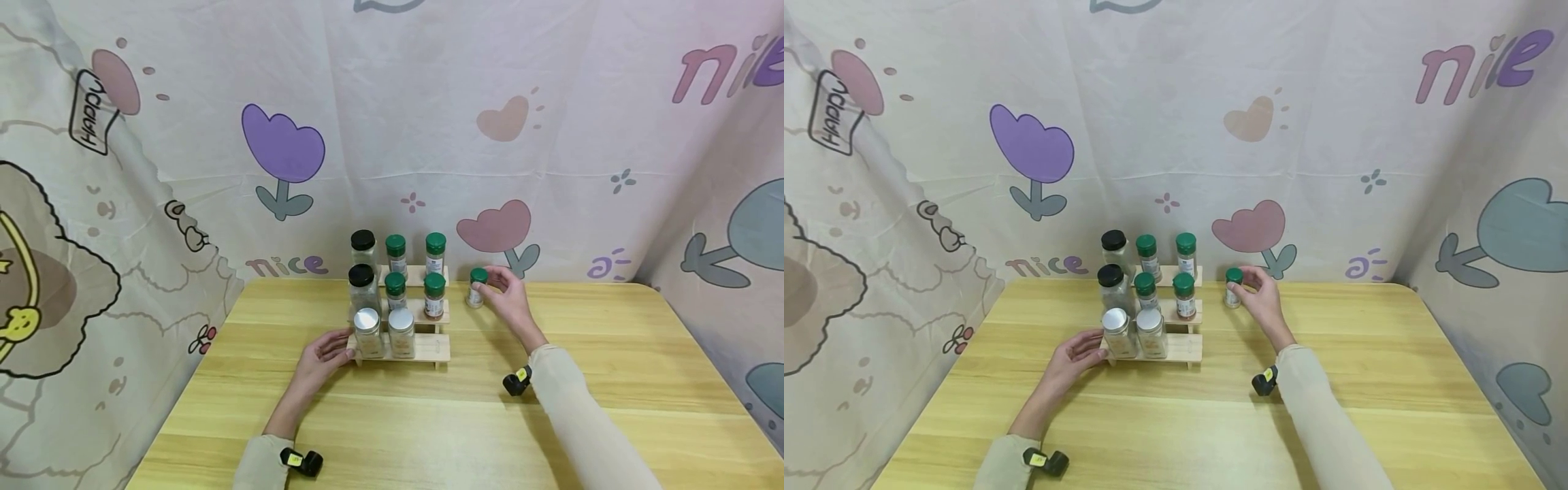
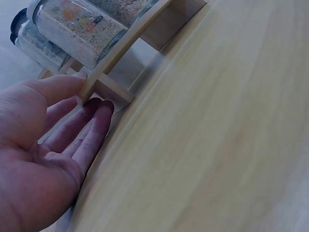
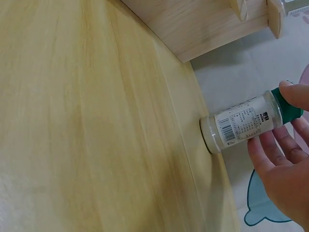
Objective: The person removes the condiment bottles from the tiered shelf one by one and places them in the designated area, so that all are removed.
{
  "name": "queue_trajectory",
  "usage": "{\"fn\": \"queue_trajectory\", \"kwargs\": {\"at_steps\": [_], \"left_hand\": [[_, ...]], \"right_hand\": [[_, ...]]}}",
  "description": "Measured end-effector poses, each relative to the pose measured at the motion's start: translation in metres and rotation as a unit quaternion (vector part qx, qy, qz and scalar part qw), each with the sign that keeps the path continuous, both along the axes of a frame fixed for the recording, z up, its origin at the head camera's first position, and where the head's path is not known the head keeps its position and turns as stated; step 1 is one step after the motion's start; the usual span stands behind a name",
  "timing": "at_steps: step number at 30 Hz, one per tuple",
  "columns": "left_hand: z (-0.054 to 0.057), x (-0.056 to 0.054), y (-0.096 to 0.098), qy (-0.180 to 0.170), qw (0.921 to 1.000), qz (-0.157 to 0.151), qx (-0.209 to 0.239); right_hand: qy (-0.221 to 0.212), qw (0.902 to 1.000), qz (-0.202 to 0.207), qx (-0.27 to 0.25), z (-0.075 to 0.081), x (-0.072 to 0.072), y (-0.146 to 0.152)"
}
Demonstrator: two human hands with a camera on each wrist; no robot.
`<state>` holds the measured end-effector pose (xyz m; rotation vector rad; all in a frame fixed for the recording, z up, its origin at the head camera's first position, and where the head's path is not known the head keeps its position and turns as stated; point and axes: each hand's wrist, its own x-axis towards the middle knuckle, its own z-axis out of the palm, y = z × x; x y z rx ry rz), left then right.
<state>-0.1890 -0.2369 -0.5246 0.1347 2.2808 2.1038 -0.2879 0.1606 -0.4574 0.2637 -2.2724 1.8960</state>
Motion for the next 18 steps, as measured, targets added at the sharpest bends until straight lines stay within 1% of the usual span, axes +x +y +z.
{"fn": "queue_trajectory", "kwargs": {"at_steps": [6,8,11,13,18], "left_hand": [[-0.001,0.000,0.000,0.010,0.9999,-0.004,-0.004],[-0.001,0.000,0.000,0.011,0.9999,-0.005,-0.004],[-0.001,0.000,0.001,0.013,0.9999,-0.004,-0.006],[0.000,0.000,0.000,0.009,0.9999,-0.003,-0.004],[0.001,0.000,0.000,-0.004,1.0000,-0.002,0.006]], "right_hand": [[0.000,1.0000,-0.006,0.000,-0.024,-0.015,0.005],[0.003,0.9999,-0.010,0.003,-0.029,-0.017,0.006],[0.004,0.9999,-0.011,0.008,-0.031,-0.016,0.008],[0.001,1.0000,-0.010,0.002,-0.031,-0.014,0.009],[-0.005,0.9998,-0.008,-0.016,-0.024,-0.005,0.014]]}}
